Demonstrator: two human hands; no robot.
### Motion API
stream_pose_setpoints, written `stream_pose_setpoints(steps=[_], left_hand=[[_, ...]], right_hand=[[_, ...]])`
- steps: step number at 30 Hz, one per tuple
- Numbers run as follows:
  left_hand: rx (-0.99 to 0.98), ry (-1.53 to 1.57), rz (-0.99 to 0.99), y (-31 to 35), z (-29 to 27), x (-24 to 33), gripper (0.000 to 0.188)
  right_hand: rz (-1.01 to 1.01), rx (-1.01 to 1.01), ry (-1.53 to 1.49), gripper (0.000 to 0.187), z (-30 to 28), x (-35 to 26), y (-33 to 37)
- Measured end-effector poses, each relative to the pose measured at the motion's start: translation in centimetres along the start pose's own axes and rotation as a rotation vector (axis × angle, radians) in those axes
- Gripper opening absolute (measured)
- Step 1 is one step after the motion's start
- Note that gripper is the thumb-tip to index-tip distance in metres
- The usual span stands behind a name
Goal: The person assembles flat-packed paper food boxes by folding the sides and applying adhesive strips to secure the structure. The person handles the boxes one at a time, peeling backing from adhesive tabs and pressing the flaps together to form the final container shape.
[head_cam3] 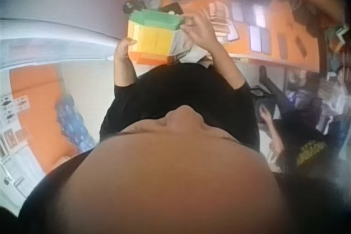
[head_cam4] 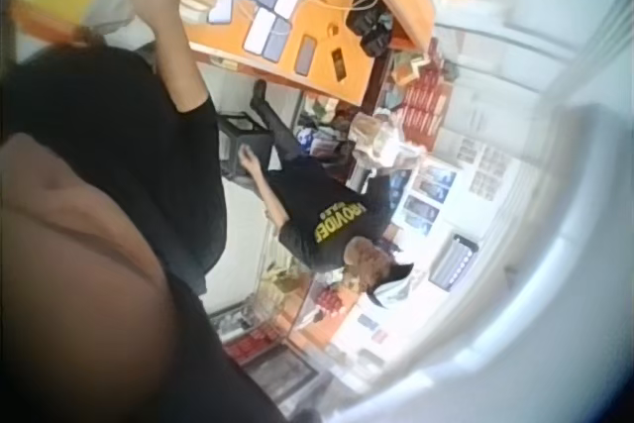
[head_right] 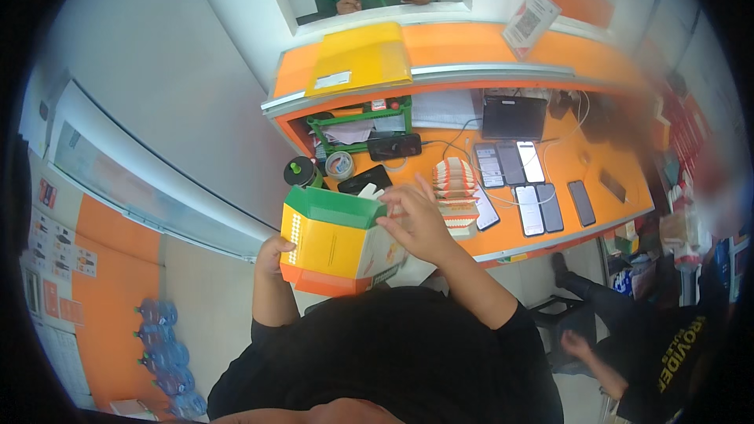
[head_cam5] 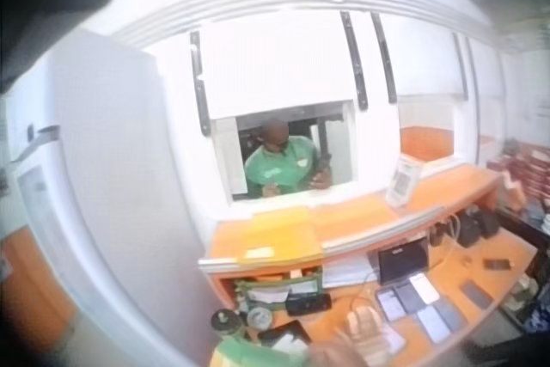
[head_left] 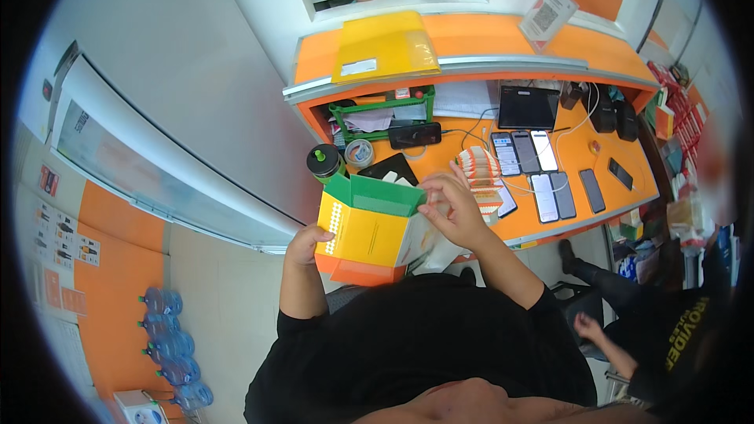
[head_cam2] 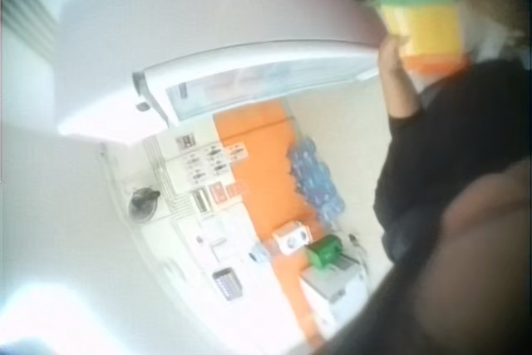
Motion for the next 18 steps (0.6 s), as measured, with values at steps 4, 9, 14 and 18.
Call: stream_pose_setpoints(steps=[4,9,14,18], left_hand=[[-0.084,0.164,-0.014,-0.3,-0.2,-1.2,0.058],[-0.148,0.418,-0.048,0.6,0.1,-3.1,0.058],[-0.36,0.506,0.14,0.6,0.0,-2.1,0.056],[0.022,-0.128,-0.003,1.3,-1.1,-0.6,0.051]], right_hand=[[0.107,-0.295,-0.228,0.025,0.8,0.6,-0.4],[0.259,-0.46,-0.387,0.023,2.3,-0.3,0.8],[0.373,-0.355,-0.37,0.021,2.9,0.6,1.0],[0.447,-0.272,-0.307,0.017,2.7,1.1,1.6]])
Point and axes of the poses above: each hand's wrist, its own y-axis away from the middle knuckle, its own z-axis out of the palm, x = y × z, the point moved 7 cm from there along -y, towards the middle knuckle, and after that the axes turned 8 degrees about y, right-handed, at the moved point
